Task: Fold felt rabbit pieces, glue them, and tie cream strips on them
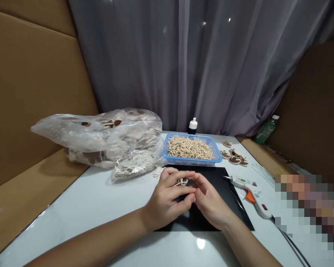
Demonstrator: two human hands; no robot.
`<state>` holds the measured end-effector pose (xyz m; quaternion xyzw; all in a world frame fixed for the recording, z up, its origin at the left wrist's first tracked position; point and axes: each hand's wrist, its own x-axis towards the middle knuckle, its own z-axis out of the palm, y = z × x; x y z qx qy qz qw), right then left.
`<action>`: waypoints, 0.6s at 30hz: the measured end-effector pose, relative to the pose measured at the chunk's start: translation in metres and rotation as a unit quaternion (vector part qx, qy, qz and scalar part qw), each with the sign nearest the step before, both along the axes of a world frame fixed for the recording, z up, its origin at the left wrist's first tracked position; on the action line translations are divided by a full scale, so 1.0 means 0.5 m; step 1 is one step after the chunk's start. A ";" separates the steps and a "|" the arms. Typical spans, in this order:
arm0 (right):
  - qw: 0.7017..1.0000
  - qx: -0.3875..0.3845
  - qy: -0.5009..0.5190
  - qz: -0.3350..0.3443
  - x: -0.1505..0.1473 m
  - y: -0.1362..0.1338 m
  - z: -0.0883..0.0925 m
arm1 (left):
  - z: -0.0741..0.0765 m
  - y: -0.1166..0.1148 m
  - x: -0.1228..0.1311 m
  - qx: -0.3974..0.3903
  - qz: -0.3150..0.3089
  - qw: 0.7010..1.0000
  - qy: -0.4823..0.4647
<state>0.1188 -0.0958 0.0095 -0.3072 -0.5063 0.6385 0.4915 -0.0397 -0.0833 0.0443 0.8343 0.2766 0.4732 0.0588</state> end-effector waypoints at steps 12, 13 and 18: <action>1.000 -0.007 0.011 0.014 0.000 0.002 0.002 | 0.004 -0.001 0.002 -0.004 -0.020 0.999 -0.025; 1.000 -0.010 0.010 0.013 0.000 0.002 0.003 | 0.005 -0.003 0.002 -0.004 -0.013 1.000 -0.023; 0.999 0.025 0.023 0.009 0.014 0.002 0.013 | 0.004 0.002 -0.002 0.000 0.006 1.000 -0.019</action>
